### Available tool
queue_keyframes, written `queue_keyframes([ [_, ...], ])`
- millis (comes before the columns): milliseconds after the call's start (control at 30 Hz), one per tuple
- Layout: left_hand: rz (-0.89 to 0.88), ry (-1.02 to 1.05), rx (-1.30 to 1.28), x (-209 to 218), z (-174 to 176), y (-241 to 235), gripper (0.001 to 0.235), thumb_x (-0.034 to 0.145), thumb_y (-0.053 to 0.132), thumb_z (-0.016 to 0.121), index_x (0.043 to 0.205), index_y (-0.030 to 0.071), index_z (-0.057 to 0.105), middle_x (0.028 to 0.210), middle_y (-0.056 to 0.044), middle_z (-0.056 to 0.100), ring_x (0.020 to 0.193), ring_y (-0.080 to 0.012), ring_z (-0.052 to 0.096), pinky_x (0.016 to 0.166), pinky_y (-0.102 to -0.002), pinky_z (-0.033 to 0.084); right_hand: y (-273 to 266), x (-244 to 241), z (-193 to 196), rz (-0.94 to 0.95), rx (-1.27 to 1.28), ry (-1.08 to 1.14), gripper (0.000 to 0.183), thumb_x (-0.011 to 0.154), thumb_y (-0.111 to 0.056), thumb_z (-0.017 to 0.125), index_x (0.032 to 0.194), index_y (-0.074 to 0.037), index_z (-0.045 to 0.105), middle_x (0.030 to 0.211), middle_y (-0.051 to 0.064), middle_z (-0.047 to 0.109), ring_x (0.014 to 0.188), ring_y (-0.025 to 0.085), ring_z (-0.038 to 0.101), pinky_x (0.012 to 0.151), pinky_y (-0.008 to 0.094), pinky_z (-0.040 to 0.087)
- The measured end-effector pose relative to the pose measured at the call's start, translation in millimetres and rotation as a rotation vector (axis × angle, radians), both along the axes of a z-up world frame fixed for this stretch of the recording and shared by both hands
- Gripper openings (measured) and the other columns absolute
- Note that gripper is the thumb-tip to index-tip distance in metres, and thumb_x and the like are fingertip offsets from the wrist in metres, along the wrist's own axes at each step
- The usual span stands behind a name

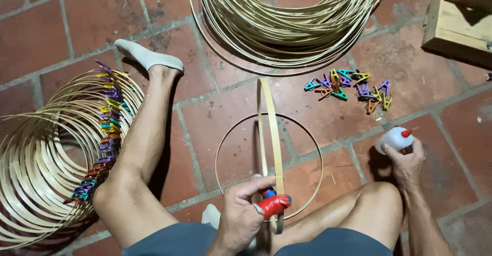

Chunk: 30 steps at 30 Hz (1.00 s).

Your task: The person sits on the floor and assembles bamboo hoops by applying glue to the ends of thin strips and securing them with colorful clothespins. The person repeatedly picks up strips, applies glue, and clamps them to a circular frame.

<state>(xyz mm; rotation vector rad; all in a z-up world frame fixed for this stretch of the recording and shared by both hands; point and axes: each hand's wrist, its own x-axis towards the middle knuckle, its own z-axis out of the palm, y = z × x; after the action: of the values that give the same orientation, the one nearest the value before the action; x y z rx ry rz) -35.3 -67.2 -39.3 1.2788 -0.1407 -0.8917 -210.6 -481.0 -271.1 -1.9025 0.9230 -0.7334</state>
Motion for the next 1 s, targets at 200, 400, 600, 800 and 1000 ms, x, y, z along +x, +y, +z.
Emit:
queue_keyframes([
  [200,-0.005,-0.006,0.006,-5,-8,6,0.033,0.081,-0.001,0.080,0.114,-0.004,0.079,0.076,-0.003,0.062,0.064,-0.0078,0.055,0.056,-0.025,0.044,73,20,117,0.450,-0.346,0.034,0.079,0.070,-0.033,0.085,0.135,0.000,0.055,0.127,0.018,0.061,0.114,0.026,0.063,0.099,0.042,0.053],
  [400,0.038,0.014,-0.027,-11,-13,11,0.035,0.081,-0.003,0.081,0.115,-0.007,0.078,0.081,-0.002,0.060,0.062,-0.0069,0.057,0.052,-0.025,0.045,128,42,227,0.850,-0.692,0.151,0.068,0.069,-0.051,0.084,0.123,-0.014,0.066,0.117,0.004,0.072,0.102,0.019,0.067,0.099,0.050,0.039],
  [600,0.046,0.090,-0.041,-10,-17,14,0.034,0.082,-0.004,0.080,0.115,-0.010,0.074,0.083,-0.004,0.061,0.063,-0.0089,0.063,0.051,-0.025,0.049,148,70,264,0.996,-0.831,0.255,0.068,0.072,-0.051,0.080,0.129,-0.016,0.067,0.113,0.002,0.070,0.099,0.017,0.066,0.097,0.052,0.037],
  [800,0.014,0.095,-0.040,-7,-16,15,0.033,0.082,-0.003,0.079,0.114,-0.010,0.075,0.079,-0.004,0.058,0.058,-0.0095,0.060,0.048,-0.026,0.045,152,78,280,1.022,-0.905,0.311,0.071,0.072,-0.053,0.079,0.132,-0.016,0.065,0.113,0.002,0.069,0.099,0.016,0.064,0.096,0.052,0.036],
  [1000,-0.036,-0.096,0.021,-6,-16,16,0.032,0.083,0.000,0.082,0.113,-0.009,0.077,0.077,-0.003,0.058,0.062,-0.0078,0.057,0.052,-0.025,0.045,159,81,304,1.014,-1.040,0.383,0.071,0.069,-0.051,0.079,0.131,-0.020,0.065,0.113,0.002,0.069,0.097,0.017,0.064,0.094,0.051,0.037],
])
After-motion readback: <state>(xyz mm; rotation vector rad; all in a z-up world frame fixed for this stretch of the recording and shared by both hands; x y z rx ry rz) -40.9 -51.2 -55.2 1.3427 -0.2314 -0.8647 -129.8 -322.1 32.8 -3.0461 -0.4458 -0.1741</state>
